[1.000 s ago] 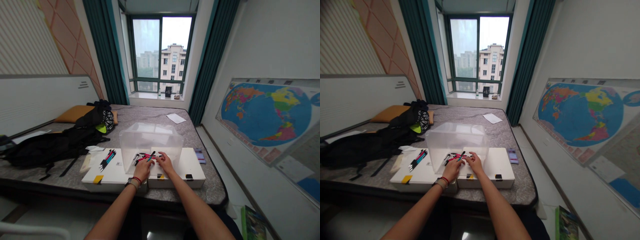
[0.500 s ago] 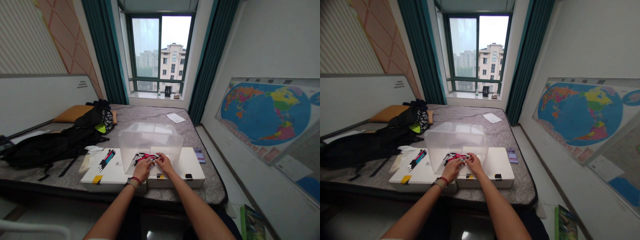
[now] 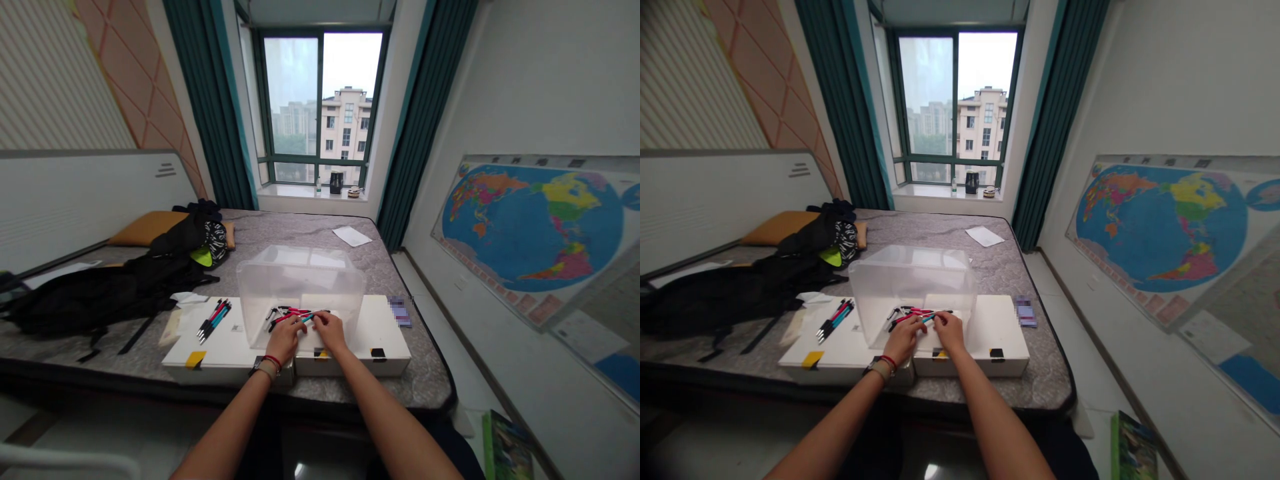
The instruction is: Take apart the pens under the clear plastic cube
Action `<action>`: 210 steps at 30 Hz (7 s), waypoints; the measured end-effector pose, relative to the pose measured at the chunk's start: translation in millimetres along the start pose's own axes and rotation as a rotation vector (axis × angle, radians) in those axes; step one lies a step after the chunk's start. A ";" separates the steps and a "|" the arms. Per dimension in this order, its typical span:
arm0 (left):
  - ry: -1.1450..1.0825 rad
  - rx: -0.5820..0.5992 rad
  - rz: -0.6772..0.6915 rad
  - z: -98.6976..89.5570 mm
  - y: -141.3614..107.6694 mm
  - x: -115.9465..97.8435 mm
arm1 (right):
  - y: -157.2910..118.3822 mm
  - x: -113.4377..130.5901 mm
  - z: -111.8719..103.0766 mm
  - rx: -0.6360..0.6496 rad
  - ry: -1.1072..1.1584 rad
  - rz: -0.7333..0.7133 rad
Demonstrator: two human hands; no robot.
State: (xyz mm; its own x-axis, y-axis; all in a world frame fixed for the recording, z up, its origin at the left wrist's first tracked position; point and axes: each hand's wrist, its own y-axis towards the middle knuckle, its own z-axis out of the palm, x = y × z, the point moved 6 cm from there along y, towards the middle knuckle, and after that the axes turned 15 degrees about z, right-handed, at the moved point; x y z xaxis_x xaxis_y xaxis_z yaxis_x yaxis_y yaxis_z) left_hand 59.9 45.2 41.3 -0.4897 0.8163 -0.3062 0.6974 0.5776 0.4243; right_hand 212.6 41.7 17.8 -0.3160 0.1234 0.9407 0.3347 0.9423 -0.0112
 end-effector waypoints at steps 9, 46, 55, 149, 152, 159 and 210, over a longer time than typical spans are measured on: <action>-0.080 -0.134 -0.089 1.4 -4.6 10.3 | 0.4 -4.3 -5.5 -0.163 -0.042 -0.003; -0.231 -0.389 -0.131 -2.9 -7.1 24.7 | -9.1 14.0 2.4 -0.023 -0.220 -0.124; -0.155 -0.567 -0.211 -21.6 -13.3 22.1 | -9.7 14.6 -0.5 -0.062 -0.249 -0.103; 0.417 0.133 -0.385 -116.3 -114.2 118.7 | -8.3 12.3 -5.7 -0.073 -0.240 -0.063; 0.294 -0.009 -0.426 -121.1 -140.1 104.6 | -8.1 12.2 -5.4 -0.075 -0.237 -0.077; 0.080 -0.226 -0.343 -110.8 -157.7 4.1 | -7.4 12.7 -5.9 -0.066 -0.225 -0.054; 0.253 -0.196 0.121 -9.8 10.1 10.1 | 5.3 33.0 1.5 -0.026 -0.237 -0.143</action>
State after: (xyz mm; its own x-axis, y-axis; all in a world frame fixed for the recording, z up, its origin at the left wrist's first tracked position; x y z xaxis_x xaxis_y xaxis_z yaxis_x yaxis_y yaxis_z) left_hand 56.9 59.4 50.9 -0.5406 0.8407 -0.0329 0.6568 0.4462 0.6079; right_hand 202.6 51.2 48.3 -0.5596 0.0623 0.8264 0.2935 0.9474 0.1273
